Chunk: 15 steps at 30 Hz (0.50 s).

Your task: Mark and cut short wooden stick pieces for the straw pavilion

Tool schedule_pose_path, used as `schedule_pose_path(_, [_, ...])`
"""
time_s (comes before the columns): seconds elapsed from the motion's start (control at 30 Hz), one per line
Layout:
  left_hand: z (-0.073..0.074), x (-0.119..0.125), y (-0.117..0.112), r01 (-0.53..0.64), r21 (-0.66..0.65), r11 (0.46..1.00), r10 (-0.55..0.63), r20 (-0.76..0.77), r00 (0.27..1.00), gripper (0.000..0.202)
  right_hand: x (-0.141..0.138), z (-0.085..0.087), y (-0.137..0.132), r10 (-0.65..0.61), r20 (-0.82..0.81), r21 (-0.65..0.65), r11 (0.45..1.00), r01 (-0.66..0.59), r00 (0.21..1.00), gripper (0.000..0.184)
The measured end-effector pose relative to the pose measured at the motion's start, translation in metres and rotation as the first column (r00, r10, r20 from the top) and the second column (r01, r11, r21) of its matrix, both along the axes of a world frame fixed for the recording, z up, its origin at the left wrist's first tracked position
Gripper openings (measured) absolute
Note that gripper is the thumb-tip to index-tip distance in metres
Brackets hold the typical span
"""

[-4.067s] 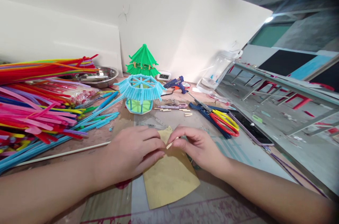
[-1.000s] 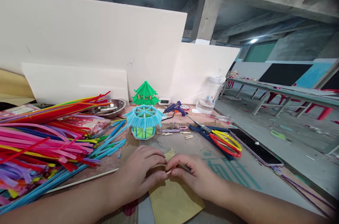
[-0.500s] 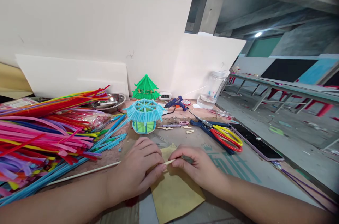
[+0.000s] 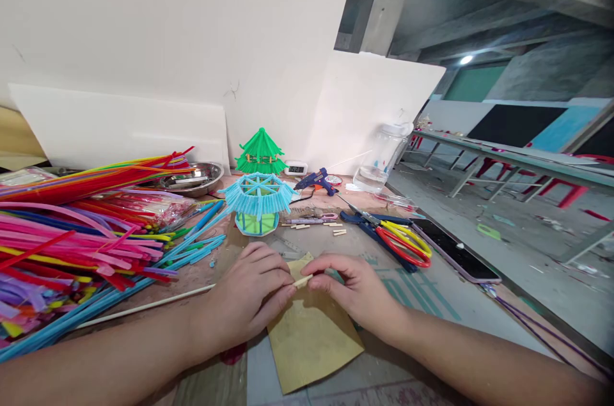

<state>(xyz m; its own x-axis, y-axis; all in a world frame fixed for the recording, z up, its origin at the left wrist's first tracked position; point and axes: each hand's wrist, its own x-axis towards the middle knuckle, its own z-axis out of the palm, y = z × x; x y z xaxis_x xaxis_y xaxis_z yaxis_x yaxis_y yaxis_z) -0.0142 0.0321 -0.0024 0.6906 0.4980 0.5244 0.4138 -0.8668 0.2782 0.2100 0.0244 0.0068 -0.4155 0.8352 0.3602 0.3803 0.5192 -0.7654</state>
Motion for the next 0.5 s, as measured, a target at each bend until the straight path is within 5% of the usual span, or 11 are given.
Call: schedule_pose_path(0.5, [0.0041, 0.0029, -0.0045, 0.045, -0.012, 0.999, -0.045, 0.003, 0.999, 0.018, -0.0028, 0.0028, -0.0023, 0.082, -0.039, -0.063, 0.994, -0.085, 0.996, 0.01])
